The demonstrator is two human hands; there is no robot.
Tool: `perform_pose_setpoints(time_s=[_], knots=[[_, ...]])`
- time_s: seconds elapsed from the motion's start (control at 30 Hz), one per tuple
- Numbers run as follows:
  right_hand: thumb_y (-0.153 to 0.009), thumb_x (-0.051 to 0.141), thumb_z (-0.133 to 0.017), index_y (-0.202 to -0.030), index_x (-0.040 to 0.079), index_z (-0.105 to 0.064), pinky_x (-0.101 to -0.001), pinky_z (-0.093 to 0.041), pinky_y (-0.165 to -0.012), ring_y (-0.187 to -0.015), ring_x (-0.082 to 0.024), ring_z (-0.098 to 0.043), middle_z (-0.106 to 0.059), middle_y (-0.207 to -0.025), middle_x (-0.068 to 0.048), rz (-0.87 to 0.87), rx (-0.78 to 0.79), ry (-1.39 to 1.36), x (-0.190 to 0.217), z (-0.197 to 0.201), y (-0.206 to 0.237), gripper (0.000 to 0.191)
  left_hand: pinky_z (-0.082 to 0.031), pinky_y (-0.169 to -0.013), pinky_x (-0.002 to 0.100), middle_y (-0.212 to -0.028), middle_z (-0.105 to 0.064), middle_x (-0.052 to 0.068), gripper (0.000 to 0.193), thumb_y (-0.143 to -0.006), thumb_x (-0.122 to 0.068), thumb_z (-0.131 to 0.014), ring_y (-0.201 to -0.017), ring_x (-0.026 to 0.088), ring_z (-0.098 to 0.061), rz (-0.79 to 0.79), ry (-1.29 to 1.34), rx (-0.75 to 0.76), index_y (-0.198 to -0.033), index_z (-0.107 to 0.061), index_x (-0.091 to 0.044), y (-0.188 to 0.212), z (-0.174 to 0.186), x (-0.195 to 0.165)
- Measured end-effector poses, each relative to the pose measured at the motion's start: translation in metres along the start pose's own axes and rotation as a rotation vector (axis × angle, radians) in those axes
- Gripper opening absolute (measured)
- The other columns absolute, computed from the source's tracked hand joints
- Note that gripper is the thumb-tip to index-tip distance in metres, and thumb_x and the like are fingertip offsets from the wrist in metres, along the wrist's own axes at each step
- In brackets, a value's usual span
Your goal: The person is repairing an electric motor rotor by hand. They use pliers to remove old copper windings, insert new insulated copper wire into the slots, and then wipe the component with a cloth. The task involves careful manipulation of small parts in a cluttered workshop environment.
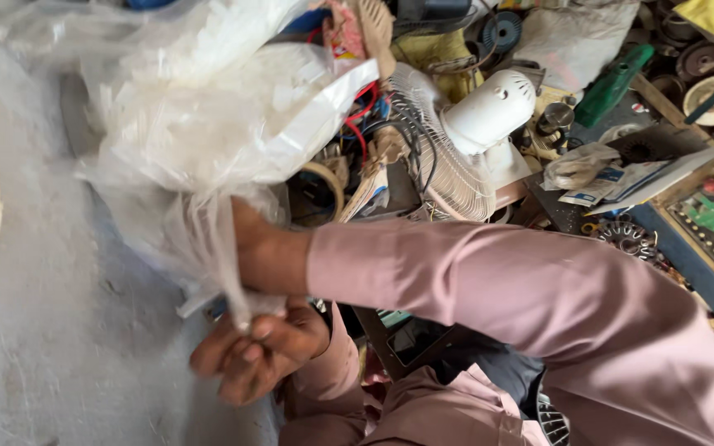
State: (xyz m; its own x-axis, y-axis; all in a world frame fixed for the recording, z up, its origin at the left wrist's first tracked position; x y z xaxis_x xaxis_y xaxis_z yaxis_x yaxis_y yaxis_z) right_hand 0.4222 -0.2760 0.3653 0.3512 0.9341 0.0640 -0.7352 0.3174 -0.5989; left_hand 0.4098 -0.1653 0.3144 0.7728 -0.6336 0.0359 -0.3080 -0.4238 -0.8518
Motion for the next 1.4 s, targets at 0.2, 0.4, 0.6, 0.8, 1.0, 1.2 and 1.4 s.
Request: perform_pose_setpoints(time_s=[0.2,0.4,0.6,0.8,1.0,1.2,1.4], knots=[[-0.096,0.016,-0.060,-0.112,-0.001,-0.065,-0.0432,-0.054,-0.094,-0.106,-0.036,-0.066,-0.067,-0.113,-0.019,0.024,-0.027,0.008,-0.011,-0.002,-0.022,0.025,-0.041,-0.051,0.022,-0.100,-0.048,0.008,0.008,-0.104,-0.010,-0.061,-0.063,0.009,-0.052,0.257,-0.011,0.029,-0.104,-0.053,-0.011,-0.011,-0.009,0.004],[-0.097,0.017,-0.060,-0.114,-0.001,-0.065,-0.0430,-0.054,-0.094,-0.106,-0.035,-0.066,-0.067,-0.114,-0.019,0.056,-0.036,-0.002,-0.024,-0.004,-0.021,0.025,-0.042,-0.058,0.029,-0.105,-0.051,0.008,0.019,-0.105,-0.016,-0.065,-0.073,0.017,-0.054,0.294,-0.049,0.051,-0.091,-0.054,-0.009,-0.006,-0.024,-0.001],[-0.098,0.018,-0.060,-0.115,-0.001,-0.065,-0.0428,-0.055,-0.095,-0.107,-0.035,-0.066,-0.067,-0.115,-0.019,0.080,-0.055,0.012,-0.028,-0.005,-0.023,0.026,-0.045,-0.081,0.033,-0.105,-0.052,0.010,0.025,-0.098,-0.025,-0.070,-0.095,0.023,-0.057,0.161,-0.049,-0.033,-0.091,-0.054,-0.007,-0.011,-0.027,0.007],[-0.099,0.019,-0.060,-0.116,0.000,-0.064,-0.0427,-0.055,-0.095,-0.107,-0.034,-0.066,-0.067,-0.115,-0.018,0.117,-0.070,0.007,-0.026,-0.009,-0.011,0.027,-0.037,-0.118,0.056,-0.135,-0.049,0.020,0.051,-0.103,-0.049,-0.060,-0.135,0.037,-0.047,0.160,-0.083,0.276,-0.128,-0.050,-0.006,-0.016,-0.035,0.019],[-0.100,0.020,-0.060,-0.117,0.000,-0.064,-0.0425,-0.055,-0.096,-0.107,-0.034,-0.066,-0.067,-0.116,-0.018,0.190,-0.084,-0.027,-0.023,-0.010,0.002,0.027,-0.030,-0.126,0.061,-0.145,-0.050,0.020,0.044,-0.105,-0.049,-0.055,-0.144,0.040,-0.042,0.256,-0.190,0.367,-0.124,-0.058,-0.009,-0.019,-0.045,0.021],[-0.101,0.021,-0.060,-0.119,0.000,-0.064,-0.0424,-0.055,-0.096,-0.108,-0.033,-0.066,-0.067,-0.117,-0.018,0.456,-0.047,-0.105,-0.052,0.007,0.027,0.028,-0.037,-0.121,0.060,-0.136,-0.050,0.021,0.039,-0.111,-0.039,-0.050,-0.142,0.042,-0.045,0.396,-0.126,0.358,-0.100,-0.062,-0.004,-0.027,-0.055,0.021],[-0.097,0.023,-0.065,-0.109,0.002,-0.066,-0.0450,-0.055,-0.091,-0.101,-0.035,-0.067,-0.069,-0.108,-0.018,0.493,0.047,-0.201,-0.080,0.021,0.075,0.024,-0.040,-0.116,0.056,-0.140,-0.045,0.020,0.039,-0.109,-0.044,-0.049,-0.140,0.038,-0.047,0.521,0.029,0.353,-0.106,-0.053,-0.006,-0.023,-0.061,0.028]])
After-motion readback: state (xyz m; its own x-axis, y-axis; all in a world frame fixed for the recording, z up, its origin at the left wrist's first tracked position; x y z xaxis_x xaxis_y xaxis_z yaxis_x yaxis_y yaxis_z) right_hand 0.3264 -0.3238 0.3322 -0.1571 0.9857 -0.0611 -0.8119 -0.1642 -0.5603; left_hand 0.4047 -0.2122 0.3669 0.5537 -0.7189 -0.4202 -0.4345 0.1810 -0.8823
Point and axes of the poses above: each hand's wrist, its own y-axis away from the middle knuckle, its own z-axis out of the back of the hand, x = y × z, the point moved 6 cm from there along -y, towards the middle knuckle
